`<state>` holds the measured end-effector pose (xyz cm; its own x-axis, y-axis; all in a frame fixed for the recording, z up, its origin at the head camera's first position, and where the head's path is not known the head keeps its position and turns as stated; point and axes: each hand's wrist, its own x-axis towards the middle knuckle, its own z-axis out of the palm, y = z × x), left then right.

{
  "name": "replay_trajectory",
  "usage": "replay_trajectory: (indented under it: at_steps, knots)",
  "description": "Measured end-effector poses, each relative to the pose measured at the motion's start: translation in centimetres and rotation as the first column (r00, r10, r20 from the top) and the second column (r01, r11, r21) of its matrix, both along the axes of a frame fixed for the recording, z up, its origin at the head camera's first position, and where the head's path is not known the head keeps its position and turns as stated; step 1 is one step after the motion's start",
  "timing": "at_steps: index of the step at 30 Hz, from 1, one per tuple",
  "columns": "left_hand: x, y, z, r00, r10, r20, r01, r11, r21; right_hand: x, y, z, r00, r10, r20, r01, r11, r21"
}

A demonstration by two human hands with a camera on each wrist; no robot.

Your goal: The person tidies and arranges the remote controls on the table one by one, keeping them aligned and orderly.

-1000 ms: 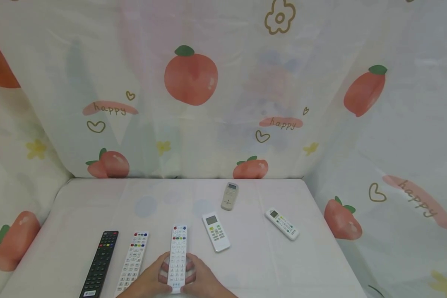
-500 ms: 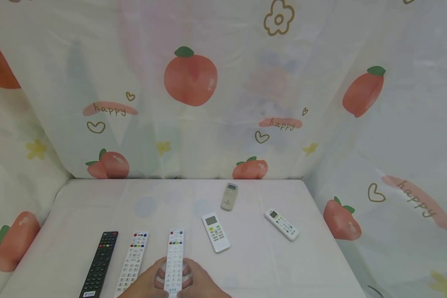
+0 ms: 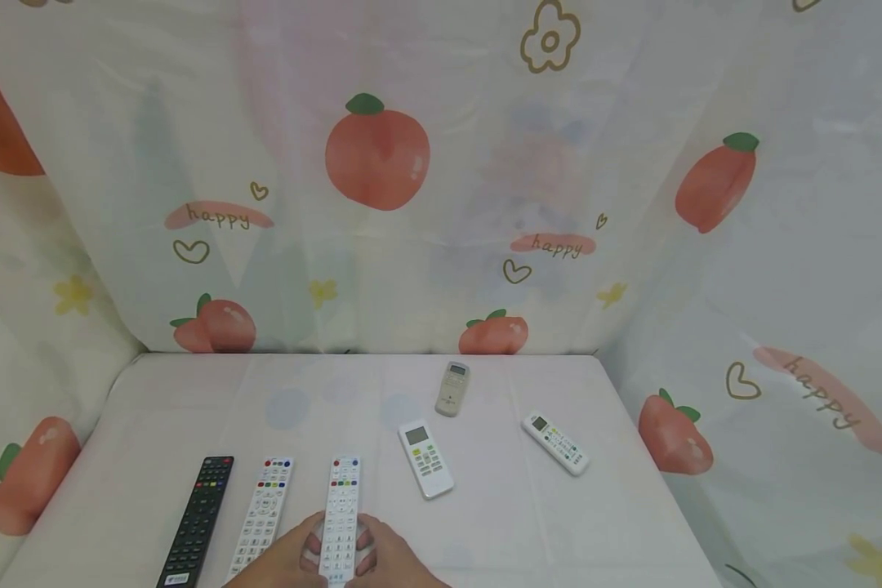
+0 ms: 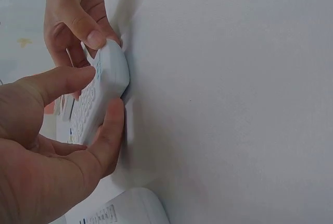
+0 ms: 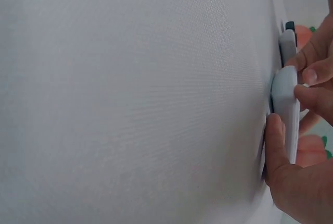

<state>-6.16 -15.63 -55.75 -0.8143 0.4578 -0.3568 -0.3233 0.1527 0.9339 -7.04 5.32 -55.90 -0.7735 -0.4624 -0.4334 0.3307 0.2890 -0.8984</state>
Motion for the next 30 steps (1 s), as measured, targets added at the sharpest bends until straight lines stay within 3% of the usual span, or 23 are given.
replay_trajectory:
  at_steps: [2, 3, 6, 7, 9, 12, 16, 22, 30]
  knots:
    - [-0.2, 0.2, 0.5, 0.998, 0.022, -0.055, -0.031, 0.983, -0.18, -0.1, -0.1, -0.1, 1.0, -0.006, -0.003, 0.006, 1.0, 0.014]
    - [-0.4, 0.4, 0.8, 0.997, 0.03, -0.077, -0.051, 0.961, -0.273, -0.1, -0.1, -0.1, 1.0, -0.01, -0.004, 0.01, 1.0, 0.024]
    - [-1.1, 0.6, 1.9, 0.991, 0.051, -0.125, -0.107, 0.859, -0.5, -0.2, -0.2, -0.3, 1.0, -0.013, 0.001, 0.013, 0.999, 0.048]
    - [-1.3, 0.7, 2.2, 0.988, 0.056, -0.14, -0.124, 0.836, -0.535, -0.3, -0.1, -0.3, 1.0, -0.013, -0.005, 0.013, 0.998, 0.056]
    - [-1.8, 0.6, 2.9, 0.982, 0.061, -0.178, -0.151, 0.822, -0.55, -0.3, 0.0, -0.5, 1.0, -0.007, -0.016, 0.008, 0.997, 0.077]
    - [-2.6, 0.6, 3.6, 0.965, 0.052, -0.256, -0.184, 0.83, -0.527, -0.3, 0.6, -0.5, 0.998, 0.007, -0.059, -0.001, 0.994, 0.107]
    - [-3.6, 0.6, 4.0, 0.938, 0.033, -0.346, -0.201, 0.864, -0.462, -0.4, 1.6, -0.1, 0.99, 0.025, -0.139, -0.006, 0.991, 0.133]
    - [-5.5, 1.1, 3.6, 0.881, -0.065, -0.468, -0.12, 0.927, -0.355, -1.1, 3.5, 1.0, 0.96, 0.026, -0.28, 0.012, 0.991, 0.13]
    - [-8.3, 2.7, 3.6, 0.807, -0.173, -0.564, -0.03, 0.942, -0.333, -2.6, 6.3, 1.5, 0.899, 0.053, -0.434, 0.047, 0.975, 0.216]
